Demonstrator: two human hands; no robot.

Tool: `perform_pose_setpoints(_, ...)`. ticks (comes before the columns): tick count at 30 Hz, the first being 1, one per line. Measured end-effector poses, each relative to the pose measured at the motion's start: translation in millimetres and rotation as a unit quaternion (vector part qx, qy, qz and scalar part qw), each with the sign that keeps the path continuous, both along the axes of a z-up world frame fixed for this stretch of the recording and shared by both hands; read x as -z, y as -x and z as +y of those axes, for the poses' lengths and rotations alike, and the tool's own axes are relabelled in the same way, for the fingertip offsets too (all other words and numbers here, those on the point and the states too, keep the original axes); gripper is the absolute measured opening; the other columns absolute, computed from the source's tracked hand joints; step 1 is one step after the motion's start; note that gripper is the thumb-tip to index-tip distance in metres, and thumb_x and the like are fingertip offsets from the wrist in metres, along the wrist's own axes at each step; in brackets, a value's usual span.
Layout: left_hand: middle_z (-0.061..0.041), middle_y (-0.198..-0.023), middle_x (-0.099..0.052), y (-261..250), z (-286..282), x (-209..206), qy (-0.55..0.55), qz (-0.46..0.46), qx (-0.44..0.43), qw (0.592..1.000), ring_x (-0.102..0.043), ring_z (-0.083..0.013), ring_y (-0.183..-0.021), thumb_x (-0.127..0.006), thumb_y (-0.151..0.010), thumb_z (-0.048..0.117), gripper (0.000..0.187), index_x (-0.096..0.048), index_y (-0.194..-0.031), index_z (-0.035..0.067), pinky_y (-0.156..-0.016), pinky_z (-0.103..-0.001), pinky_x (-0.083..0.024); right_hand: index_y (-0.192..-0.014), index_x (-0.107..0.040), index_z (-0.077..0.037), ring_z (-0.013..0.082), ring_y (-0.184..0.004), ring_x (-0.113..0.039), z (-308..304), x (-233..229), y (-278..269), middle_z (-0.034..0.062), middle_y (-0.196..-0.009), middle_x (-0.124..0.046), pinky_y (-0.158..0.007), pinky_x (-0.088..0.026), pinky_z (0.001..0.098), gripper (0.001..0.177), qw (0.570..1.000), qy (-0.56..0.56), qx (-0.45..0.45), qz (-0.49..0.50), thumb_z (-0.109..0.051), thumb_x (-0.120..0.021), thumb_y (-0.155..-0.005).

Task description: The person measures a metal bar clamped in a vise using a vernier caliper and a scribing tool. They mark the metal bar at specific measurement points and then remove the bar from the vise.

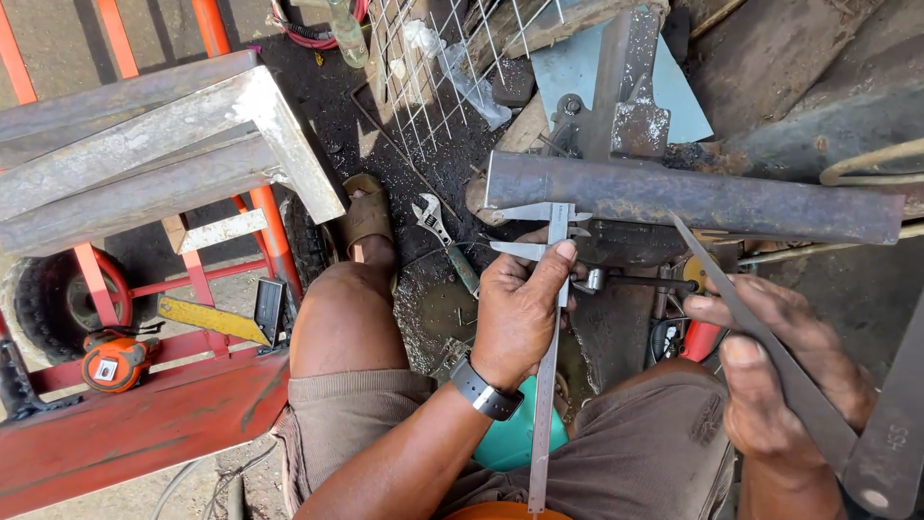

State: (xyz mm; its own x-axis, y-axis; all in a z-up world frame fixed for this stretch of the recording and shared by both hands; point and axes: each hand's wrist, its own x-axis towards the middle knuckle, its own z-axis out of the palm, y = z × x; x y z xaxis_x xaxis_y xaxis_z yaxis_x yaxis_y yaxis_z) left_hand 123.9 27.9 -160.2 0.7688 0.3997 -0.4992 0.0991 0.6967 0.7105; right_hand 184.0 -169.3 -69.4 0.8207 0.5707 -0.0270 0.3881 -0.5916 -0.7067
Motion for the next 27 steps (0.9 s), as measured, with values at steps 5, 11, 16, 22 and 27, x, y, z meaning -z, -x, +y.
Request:
perform_pose_setpoints(5,-0.008,-0.075,-0.075,-7.6,6.7,3.9,0.005,0.042,-0.009,0.999,-0.057,-0.0132,-0.046,-0.069,-0.097,0.029,0.03,-0.072,-0.082,0.003,-0.039,-0.028,-0.041,-0.126,-0.062,0.008,0.0384,-0.12,-0.072,37.2,1.3,-23.7,0.0199,-0.109,-0.073,-0.112,-0.064,0.0474,0.023,0.984,-0.114,-0.06,-0.123,-0.006,-0.06,-0.107)
perform_pose_setpoints(11,-0.001,-0.064,-0.066,-7.3,12.1,-1.4,-0.03,0.048,0.024,0.998,-0.052,-0.0107,-0.047,-0.067,-0.098,0.033,0.035,-0.074,-0.078,0.005,-0.044,-0.028,-0.039,-0.111,-0.061,0.008,0.0318,-0.099,-0.073,59.7,32.6,-49.5,0.0241,-0.103,-0.068,-0.073,-0.07,0.0328,0.032,0.971,-0.23,-0.042,-0.048,-0.022,-0.05,-0.112)
perform_pose_setpoints(16,-0.001,-0.049,-0.053,-5.6,17.4,-7.5,-0.039,0.058,0.036,0.997,-0.048,-0.0115,-0.04,-0.067,-0.099,0.033,0.036,-0.075,-0.077,0.005,-0.04,-0.028,-0.036,-0.112,-0.058,0.011,0.033,-0.083,-0.075,77.2,37.5,-63.7,0.0232,-0.102,-0.068,-0.076,-0.066,0.0368,0.043,0.978,-0.208,0.008,-0.018,-0.03,-0.047,-0.117)
perform_pose_setpoints(22,-0.002,-0.051,-0.058,-4.0,20.8,-5.5,-0.058,0.054,0.04,0.996,-0.049,-0.011,-0.044,-0.067,-0.099,0.032,0.034,-0.077,-0.077,0.007,-0.046,-0.029,-0.037,-0.114,-0.057,0.007,0.0317,-0.08,-0.076,94.4,44.0,-74.6,0.0211,-0.094,-0.066,-0.074,-0.068,0.0384,0.046,0.977,-0.212,-0.01,0.034,-0.038,-0.047,-0.115)
perform_pose_setpoints(27,-0.003,-0.052,-0.059,-3.8,21.2,-5.1,-0.07,0.039,0.042,0.996,-0.052,-0.0126,-0.045,-0.066,-0.1,0.031,0.036,-0.073,-0.074,0.007,-0.047,-0.031,-0.038,-0.113,-0.057,0.007,0.0292,-0.078,-0.074,99.3,43.9,-77.3,0.02,-0.092,-0.066,-0.074,-0.066,0.0369,0.046,0.978,-0.206,-0.015,0.029,-0.038,-0.048,-0.114)
